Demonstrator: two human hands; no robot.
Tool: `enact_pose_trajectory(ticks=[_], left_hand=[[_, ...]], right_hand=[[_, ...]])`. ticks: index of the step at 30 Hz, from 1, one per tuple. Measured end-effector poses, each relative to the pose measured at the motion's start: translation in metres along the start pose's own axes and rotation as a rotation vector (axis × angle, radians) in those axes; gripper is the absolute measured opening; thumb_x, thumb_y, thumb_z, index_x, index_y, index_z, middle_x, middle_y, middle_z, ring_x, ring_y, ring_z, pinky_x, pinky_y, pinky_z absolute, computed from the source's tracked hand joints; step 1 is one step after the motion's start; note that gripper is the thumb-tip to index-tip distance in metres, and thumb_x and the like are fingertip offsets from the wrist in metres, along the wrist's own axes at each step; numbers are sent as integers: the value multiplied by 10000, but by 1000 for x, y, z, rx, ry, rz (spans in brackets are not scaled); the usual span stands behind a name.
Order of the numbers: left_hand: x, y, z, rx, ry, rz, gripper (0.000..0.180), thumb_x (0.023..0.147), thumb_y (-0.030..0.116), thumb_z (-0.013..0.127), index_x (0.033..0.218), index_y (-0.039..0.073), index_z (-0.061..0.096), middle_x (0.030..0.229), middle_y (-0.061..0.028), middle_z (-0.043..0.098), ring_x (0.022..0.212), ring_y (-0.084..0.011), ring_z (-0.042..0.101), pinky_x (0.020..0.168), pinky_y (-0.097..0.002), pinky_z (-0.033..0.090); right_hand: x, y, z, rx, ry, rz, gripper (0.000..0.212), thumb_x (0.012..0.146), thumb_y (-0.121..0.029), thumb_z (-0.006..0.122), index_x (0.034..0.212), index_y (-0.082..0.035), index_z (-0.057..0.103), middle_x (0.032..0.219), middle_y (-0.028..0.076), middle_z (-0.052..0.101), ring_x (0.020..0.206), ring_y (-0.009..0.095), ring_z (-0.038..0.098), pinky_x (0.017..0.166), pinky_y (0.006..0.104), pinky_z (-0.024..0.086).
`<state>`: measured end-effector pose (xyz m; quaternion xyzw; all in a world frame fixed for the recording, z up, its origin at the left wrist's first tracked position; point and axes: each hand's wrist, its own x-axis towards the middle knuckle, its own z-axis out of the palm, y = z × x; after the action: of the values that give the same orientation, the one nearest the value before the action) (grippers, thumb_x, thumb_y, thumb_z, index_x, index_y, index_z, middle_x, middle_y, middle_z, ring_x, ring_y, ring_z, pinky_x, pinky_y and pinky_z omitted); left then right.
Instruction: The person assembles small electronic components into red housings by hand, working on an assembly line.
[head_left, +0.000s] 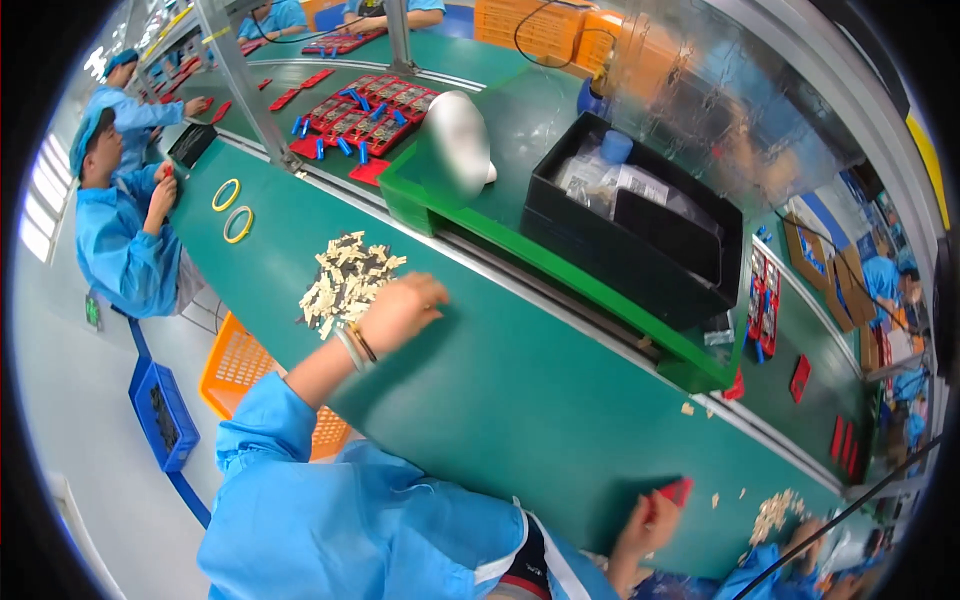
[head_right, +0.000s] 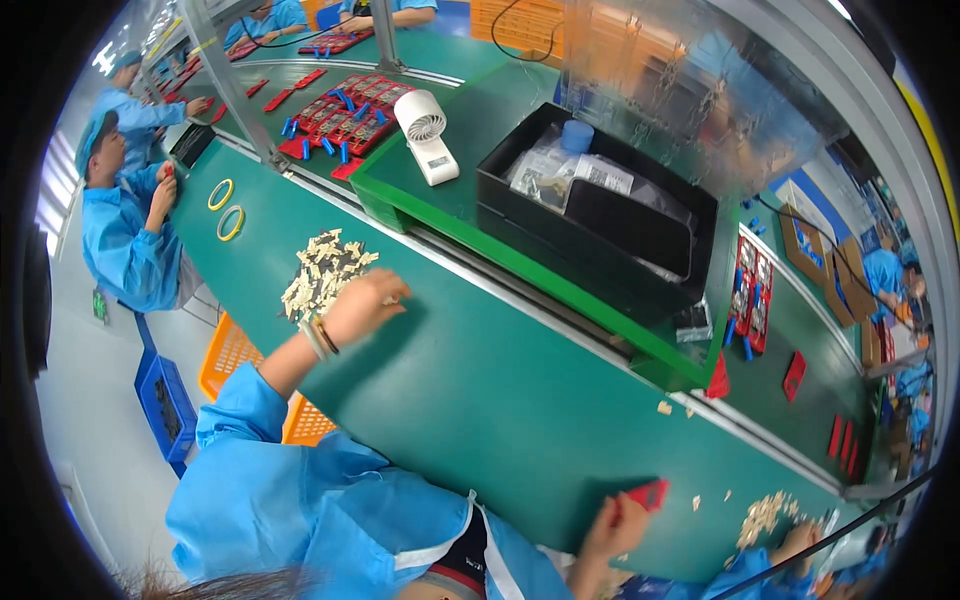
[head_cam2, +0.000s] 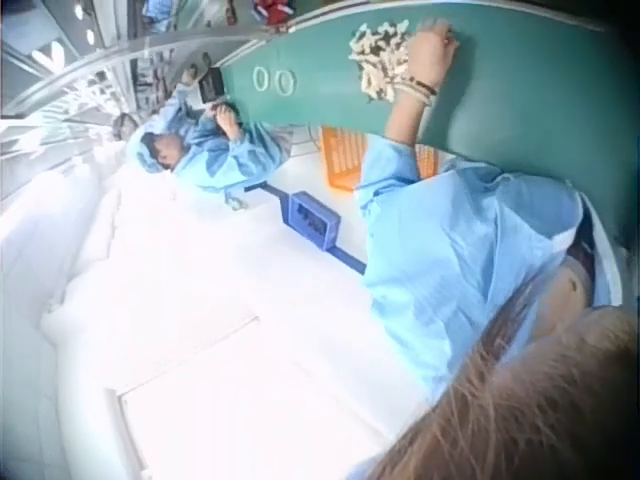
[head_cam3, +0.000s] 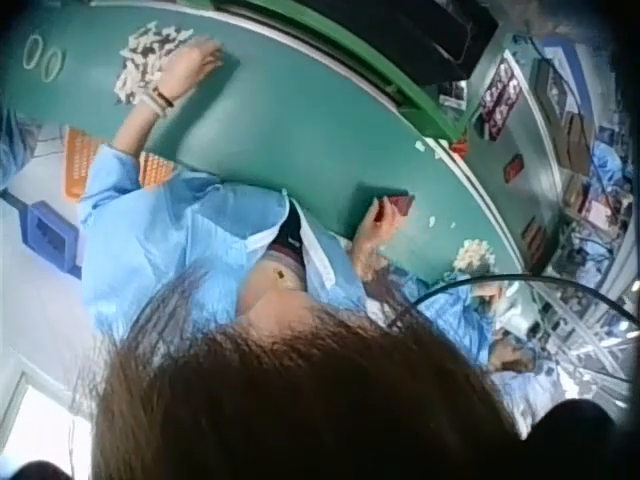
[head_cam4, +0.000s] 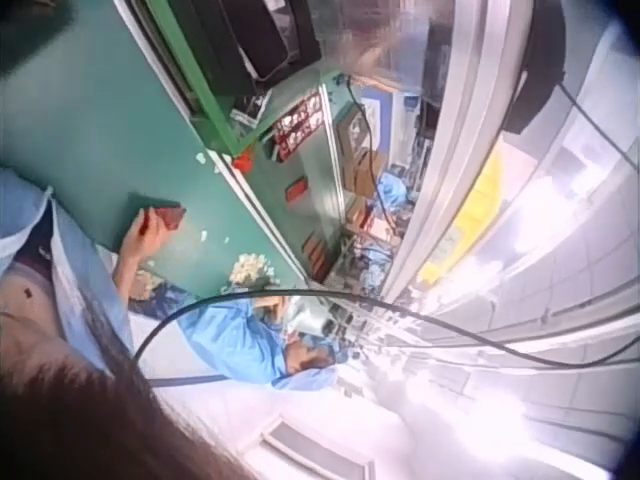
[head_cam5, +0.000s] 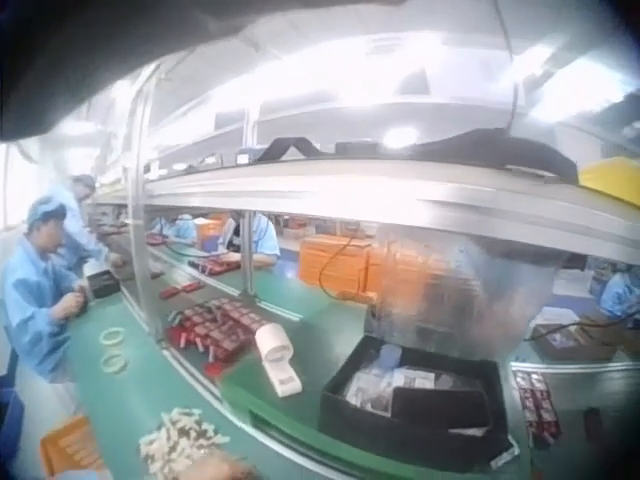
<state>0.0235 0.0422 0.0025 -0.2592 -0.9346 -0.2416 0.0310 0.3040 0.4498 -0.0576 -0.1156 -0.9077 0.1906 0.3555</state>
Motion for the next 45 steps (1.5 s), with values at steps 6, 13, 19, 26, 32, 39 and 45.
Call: enact_pose_trajectory(ticks=[6,13,19,26,32,39,45], left_hand=[[2,-69,12,23,-103,112,298,687,100,741,959,101,617,962,-64,533,1003,-275,479,872,-382,394],[0,-66,12,14,-9,147,147,711,102,719,814,77,618,964,-72,528,958,-274,483,852,-382,384],[-11,-72,22,163,168,221,190,742,132,687,894,80,587,935,-84,528,930,-288,494,836,-402,387],[-14,-62,27,162,176,168,101,787,98,626,860,72,560,952,-79,533,980,-263,493,818,-372,368],[-3,-7,12,-963,361,-39,106,891,53,585,990,32,553,818,-40,580,750,-165,581,674,-304,467],[-21,97,40,-2131,-10,-362,87,925,88,567,1003,48,570,1026,-67,622,951,-161,587,850,-294,465],[-37,96,47,-1475,-51,-164,59,900,33,587,934,1,623,1005,-3,591,867,-60,540,782,-203,434]], right_hand=[[15,-157,88,373,-537,-318,198,737,-125,708,927,-89,662,869,47,606,817,226,589,738,351,438],[18,-210,101,482,-764,-458,197,761,-148,692,945,-89,652,836,41,587,810,213,585,745,342,445],[8,-212,98,507,-705,-433,149,768,-120,682,911,-85,661,840,40,611,778,212,598,687,341,459],[0,-207,92,450,-505,-340,118,739,-40,683,852,-72,689,829,49,626,740,226,600,636,334,473],[37,-215,92,701,-366,-21,212,767,20,660,968,-48,666,913,90,596,754,178,600,661,266,491],[79,-232,130,1202,-273,375,399,811,46,635,1194,-11,540,1060,69,564,827,97,566,727,217,478],[87,-203,102,1220,-294,417,251,826,37,637,1071,-2,601,954,52,600,789,102,588,722,218,487]])
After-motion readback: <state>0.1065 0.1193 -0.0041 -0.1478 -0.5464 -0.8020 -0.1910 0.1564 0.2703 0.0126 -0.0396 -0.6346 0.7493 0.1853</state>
